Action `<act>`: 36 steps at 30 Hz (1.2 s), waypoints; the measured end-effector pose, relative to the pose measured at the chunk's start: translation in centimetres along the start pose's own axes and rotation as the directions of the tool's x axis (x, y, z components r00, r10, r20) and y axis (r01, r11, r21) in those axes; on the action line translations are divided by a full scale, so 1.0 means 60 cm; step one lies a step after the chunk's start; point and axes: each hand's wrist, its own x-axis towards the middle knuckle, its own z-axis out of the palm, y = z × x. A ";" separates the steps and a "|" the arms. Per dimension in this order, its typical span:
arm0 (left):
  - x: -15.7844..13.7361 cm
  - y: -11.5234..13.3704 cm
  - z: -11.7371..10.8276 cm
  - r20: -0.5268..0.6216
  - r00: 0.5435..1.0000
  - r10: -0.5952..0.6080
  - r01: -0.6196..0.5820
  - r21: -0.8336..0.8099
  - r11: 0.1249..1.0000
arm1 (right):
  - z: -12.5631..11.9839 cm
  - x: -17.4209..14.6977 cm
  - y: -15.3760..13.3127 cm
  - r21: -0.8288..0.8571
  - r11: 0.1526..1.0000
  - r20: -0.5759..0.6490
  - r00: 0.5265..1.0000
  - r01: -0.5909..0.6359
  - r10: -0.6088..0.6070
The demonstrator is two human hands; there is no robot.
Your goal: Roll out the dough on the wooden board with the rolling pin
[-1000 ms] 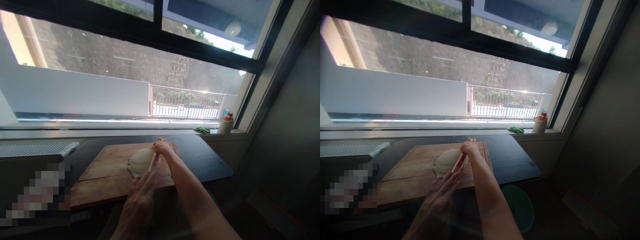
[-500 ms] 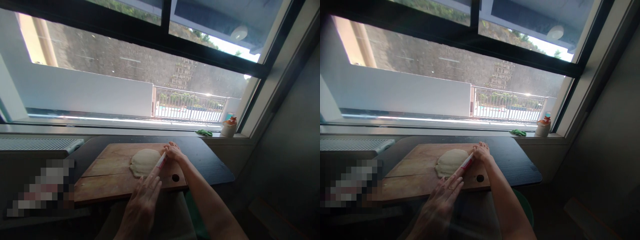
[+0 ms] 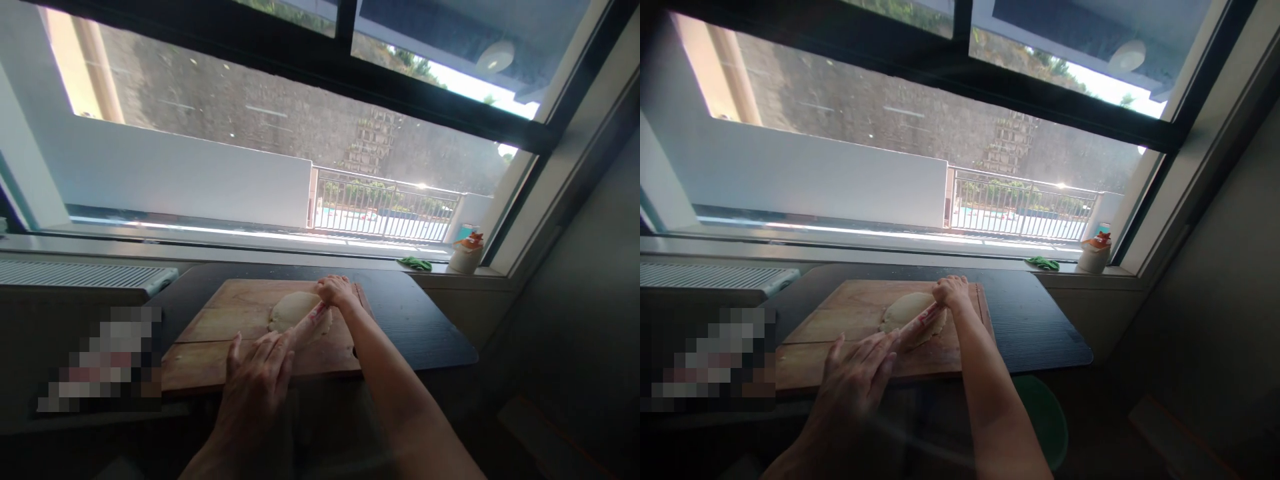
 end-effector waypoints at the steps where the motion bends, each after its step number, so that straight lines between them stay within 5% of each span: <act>1: 0.000 0.006 -0.002 -0.001 1.000 0.004 -0.004 -0.001 1.000 | 0.001 -0.014 0.010 -0.004 1.000 -0.008 1.000 0.007 -0.007; 8: -0.014 0.025 0.004 0.023 0.998 0.057 -0.057 -0.025 0.998 | 0.005 -0.102 0.062 -0.035 0.999 -0.091 0.996 -0.016 0.013; 19: 0.009 -0.042 0.018 -0.019 0.991 -0.135 0.135 -0.002 0.991 | -0.019 -0.006 -0.004 0.017 0.999 0.055 0.998 -0.030 0.029; 30: -0.004 -0.027 0.012 -0.066 0.997 -0.026 0.027 0.017 0.999 | -0.009 -0.105 0.038 0.000 1.000 -0.030 0.999 -0.023 0.023; 36: 0.015 -0.052 0.017 -0.056 0.992 -0.111 0.112 0.005 0.994 | -0.013 -0.050 0.013 0.019 0.993 0.038 0.992 -0.118 0.117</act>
